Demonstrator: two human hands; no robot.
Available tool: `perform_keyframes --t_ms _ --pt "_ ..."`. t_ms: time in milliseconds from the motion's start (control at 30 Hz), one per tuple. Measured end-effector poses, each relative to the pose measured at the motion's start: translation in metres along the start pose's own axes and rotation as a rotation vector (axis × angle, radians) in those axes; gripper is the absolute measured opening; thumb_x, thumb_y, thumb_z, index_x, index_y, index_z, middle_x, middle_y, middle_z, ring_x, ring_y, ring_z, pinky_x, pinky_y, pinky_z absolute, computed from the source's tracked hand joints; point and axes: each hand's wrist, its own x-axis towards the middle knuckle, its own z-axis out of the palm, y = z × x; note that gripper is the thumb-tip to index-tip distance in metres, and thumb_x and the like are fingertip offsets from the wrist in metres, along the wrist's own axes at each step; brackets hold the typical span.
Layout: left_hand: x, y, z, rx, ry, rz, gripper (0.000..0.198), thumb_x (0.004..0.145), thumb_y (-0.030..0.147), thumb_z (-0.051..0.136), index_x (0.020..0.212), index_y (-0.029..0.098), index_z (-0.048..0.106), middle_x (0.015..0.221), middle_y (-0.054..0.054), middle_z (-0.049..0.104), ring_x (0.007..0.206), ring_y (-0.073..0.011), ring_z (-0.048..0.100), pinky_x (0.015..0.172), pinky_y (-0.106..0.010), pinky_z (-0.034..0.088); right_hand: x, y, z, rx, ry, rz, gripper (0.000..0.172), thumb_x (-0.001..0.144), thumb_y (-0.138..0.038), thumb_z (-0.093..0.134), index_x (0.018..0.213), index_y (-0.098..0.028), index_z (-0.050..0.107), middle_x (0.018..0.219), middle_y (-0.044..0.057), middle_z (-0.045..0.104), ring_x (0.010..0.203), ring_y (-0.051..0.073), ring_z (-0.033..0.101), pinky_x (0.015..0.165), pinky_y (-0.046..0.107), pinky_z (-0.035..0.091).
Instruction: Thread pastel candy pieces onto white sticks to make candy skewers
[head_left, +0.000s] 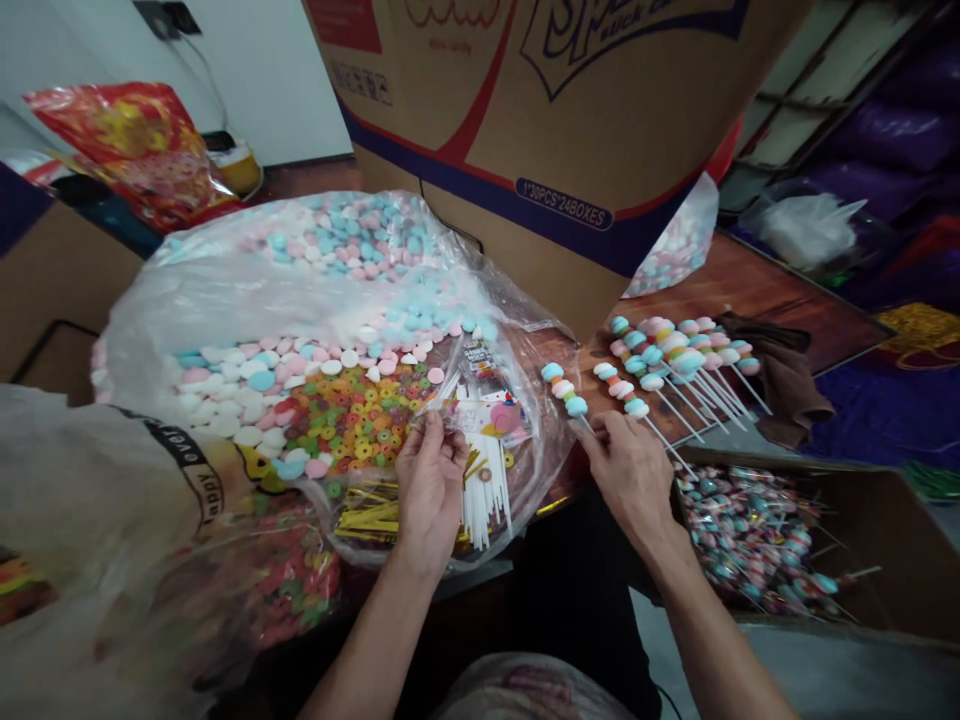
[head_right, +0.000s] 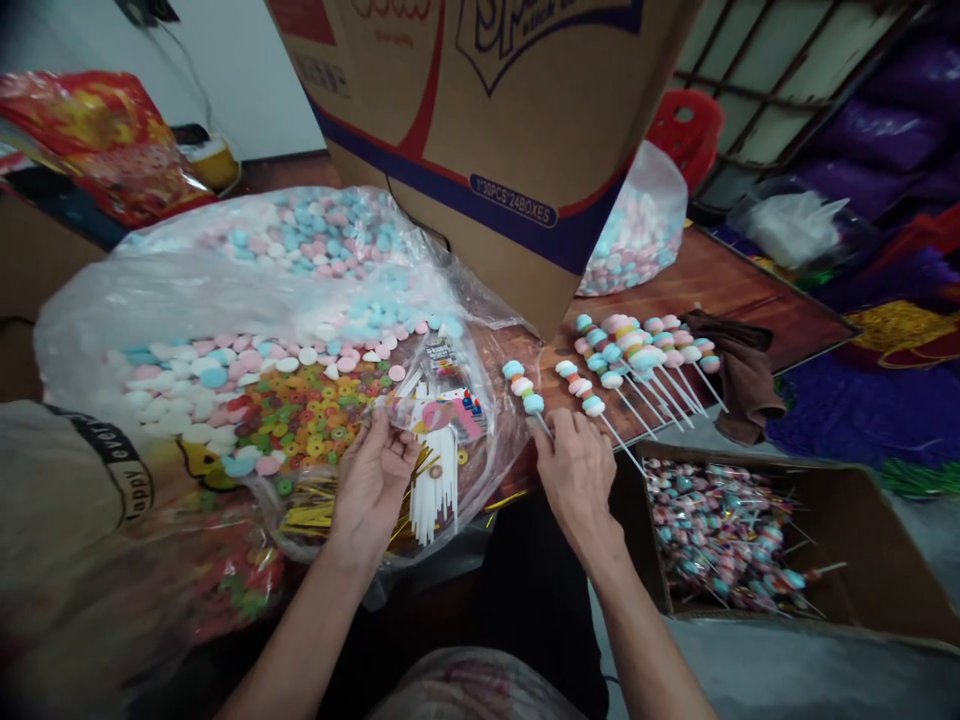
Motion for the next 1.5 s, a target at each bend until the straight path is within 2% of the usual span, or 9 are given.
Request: perform_keyframes --t_ms 67,167,300,400,600,767,933,1133,1500 --pt "0.001 0.0 0.0 0.002 0.0 0.028 0.026 0.064 0.025 0.087 0.078 0.015 0.067 0.073 0.001 0.067 0.06 -0.0053 0.058 0.058 -0.016 0.047 -0.004 0.003 0.004 0.034 0.006 0.01 0.025 0.093 -0.034 0.051 0.082 -0.017 0.066 0.076 0.007 0.066 0.068 0.019 0.056 0.065 0.03 0.038" --pt "0.003 -0.001 -0.002 0.011 -0.015 0.09 0.026 0.065 0.026 0.087 0.079 0.016 0.067 0.076 0.001 0.068 0.064 -0.0067 0.061 0.061 -0.018 0.048 -0.009 -0.001 0.001 0.29 0.11 0.067 0.023 0.094 -0.032 0.052 0.086 -0.017 0.068 0.082 0.006 0.068 0.074 0.019 0.061 0.071 0.031 0.043" --pt "0.006 0.0 -0.004 0.013 -0.018 0.159 0.026 0.066 0.027 0.086 0.08 0.017 0.066 0.081 0.0 0.07 0.069 -0.0082 0.063 0.063 -0.02 0.048 -0.015 -0.015 -0.022 0.627 0.137 0.144 0.013 0.089 -0.03 0.064 0.087 -0.019 0.07 0.079 0.001 0.067 0.071 0.016 0.06 0.069 0.028 0.047" --pt "0.007 0.001 -0.004 0.024 -0.025 0.186 0.027 0.066 0.029 0.086 0.081 0.017 0.067 0.082 0.0 0.07 0.069 -0.0081 0.062 0.064 -0.02 0.048 -0.022 -0.026 -0.041 0.713 0.142 0.081 0.005 0.088 -0.023 0.066 0.086 -0.021 0.07 0.08 0.0 0.067 0.072 0.016 0.061 0.068 0.028 0.047" --pt "0.005 -0.001 -0.006 0.06 -0.043 0.193 0.032 0.066 0.034 0.086 0.085 0.018 0.065 0.084 0.001 0.069 0.07 -0.0087 0.062 0.065 -0.022 0.048 -0.029 -0.036 -0.056 0.63 0.139 -0.162 0.012 0.088 -0.011 0.063 0.088 -0.022 0.069 0.076 0.0 0.066 0.068 0.015 0.062 0.065 0.029 0.048" --pt "0.006 0.003 -0.007 0.074 -0.061 0.172 0.037 0.066 0.04 0.085 0.085 0.018 0.061 0.082 -0.001 0.068 0.069 -0.0114 0.063 0.067 -0.025 0.049 -0.028 -0.025 -0.062 0.453 0.117 -0.309 0.016 0.087 -0.01 0.064 0.094 -0.023 0.069 0.083 0.002 0.069 0.076 0.017 0.065 0.073 0.033 0.05" --pt "0.008 0.004 -0.007 0.079 -0.062 0.205 0.039 0.067 0.043 0.083 0.085 0.021 0.057 0.084 0.0 0.067 0.072 -0.0127 0.064 0.066 -0.026 0.05 -0.026 -0.014 -0.067 0.324 0.038 -0.451 0.016 0.088 -0.014 0.062 0.097 -0.025 0.07 0.084 0.003 0.069 0.076 0.018 0.065 0.071 0.034 0.048" --pt "0.012 0.0 -0.008 0.116 -0.017 0.306 0.038 0.068 0.043 0.081 0.084 0.021 0.055 0.081 0.002 0.064 0.068 -0.0104 0.063 0.065 -0.024 0.05 -0.027 -0.019 -0.07 0.321 0.014 -0.468 0.016 0.088 -0.013 0.063 0.098 -0.024 0.068 0.085 0.003 0.068 0.077 0.017 0.064 0.072 0.034 0.047" --pt "0.013 -0.001 -0.009 0.159 0.013 0.354 0.032 0.073 0.042 0.076 0.086 0.022 0.055 0.085 0.002 0.064 0.068 -0.0105 0.062 0.061 -0.022 0.049 -0.035 -0.033 -0.07 0.41 0.02 -0.346 0.015 0.088 -0.013 0.064 0.097 -0.024 0.069 0.086 0.003 0.069 0.077 0.017 0.065 0.073 0.031 0.052"
